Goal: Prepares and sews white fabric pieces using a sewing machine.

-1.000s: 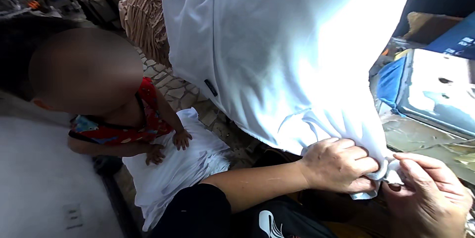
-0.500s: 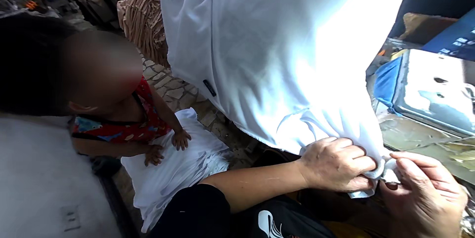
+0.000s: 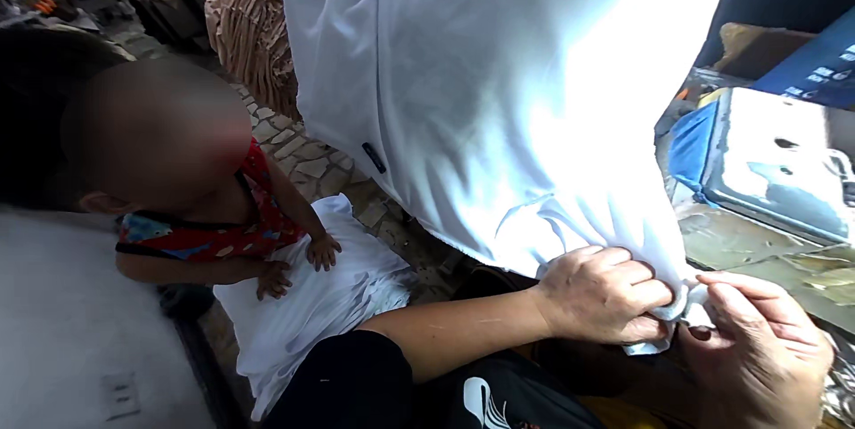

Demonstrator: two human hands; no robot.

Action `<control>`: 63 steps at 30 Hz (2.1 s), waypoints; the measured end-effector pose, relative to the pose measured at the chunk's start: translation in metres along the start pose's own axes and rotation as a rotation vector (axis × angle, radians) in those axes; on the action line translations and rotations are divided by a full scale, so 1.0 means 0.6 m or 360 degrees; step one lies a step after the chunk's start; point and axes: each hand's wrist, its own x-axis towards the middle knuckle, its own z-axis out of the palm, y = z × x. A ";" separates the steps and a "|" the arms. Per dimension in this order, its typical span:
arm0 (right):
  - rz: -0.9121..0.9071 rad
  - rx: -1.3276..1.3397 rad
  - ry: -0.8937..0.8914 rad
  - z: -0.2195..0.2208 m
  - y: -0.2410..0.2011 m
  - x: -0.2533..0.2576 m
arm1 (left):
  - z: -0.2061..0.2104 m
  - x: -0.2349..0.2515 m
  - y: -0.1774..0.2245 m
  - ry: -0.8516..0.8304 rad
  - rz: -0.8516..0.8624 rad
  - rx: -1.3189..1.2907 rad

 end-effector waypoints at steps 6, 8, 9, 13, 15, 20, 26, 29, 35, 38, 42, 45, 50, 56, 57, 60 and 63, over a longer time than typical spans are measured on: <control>0.0005 0.0005 0.0003 0.000 0.000 0.000 | -0.001 0.000 -0.001 0.0001 0.0003 0.0002; -0.0004 0.0001 0.0008 -0.001 0.001 0.000 | -0.001 -0.001 -0.001 -0.0004 0.0004 0.0001; -0.0006 -0.0006 0.0008 -0.001 0.002 -0.001 | -0.001 0.000 0.000 -0.0002 0.0005 0.0002; 0.0002 -0.0009 0.0012 -0.002 0.002 -0.001 | 0.000 -0.001 0.000 -0.0002 0.0004 0.0011; 0.0005 -0.0008 0.0018 -0.002 0.002 -0.001 | -0.001 0.000 0.000 0.0004 0.0003 0.0007; 0.0005 -0.0005 0.0018 -0.001 0.001 -0.001 | 0.000 0.000 -0.001 0.0000 -0.0001 -0.0003; -0.0025 -0.0022 -0.0008 -0.003 0.004 -0.001 | -0.001 0.000 0.000 0.0000 -0.0006 -0.0010; -0.0026 -0.0008 -0.0021 -0.003 0.004 -0.001 | -0.001 -0.001 0.000 0.0013 -0.0003 -0.0005; -0.0014 -0.0009 -0.0003 -0.004 0.004 -0.001 | 0.000 -0.001 -0.001 0.0016 0.0009 0.0003; -0.0009 -0.0014 -0.0009 -0.004 0.003 -0.001 | 0.000 -0.001 -0.001 0.0029 0.0014 -0.0001; -0.0005 -0.0020 0.0007 -0.002 0.002 -0.001 | 0.000 0.000 -0.001 0.0011 0.0013 0.0001; -0.0021 -0.0032 -0.0005 -0.003 0.003 -0.001 | 0.000 0.000 -0.001 0.0015 0.0017 0.0007; -0.0029 -0.0023 -0.0007 -0.002 0.001 -0.001 | -0.001 0.000 0.000 0.0012 0.0012 0.0006; -0.0032 -0.0036 -0.0021 -0.003 0.001 -0.002 | 0.002 -0.001 0.000 0.0012 0.0000 -0.0002; -0.0033 -0.0036 -0.0016 -0.003 0.001 -0.002 | 0.003 -0.001 0.000 0.0013 -0.0002 0.0004; -0.0038 -0.0032 -0.0008 -0.002 0.002 -0.002 | 0.003 -0.002 0.000 -0.0002 -0.0007 0.0022; -0.0029 -0.0009 -0.0024 -0.002 0.003 -0.003 | -0.008 0.002 -0.002 -0.0080 -0.0010 -0.0149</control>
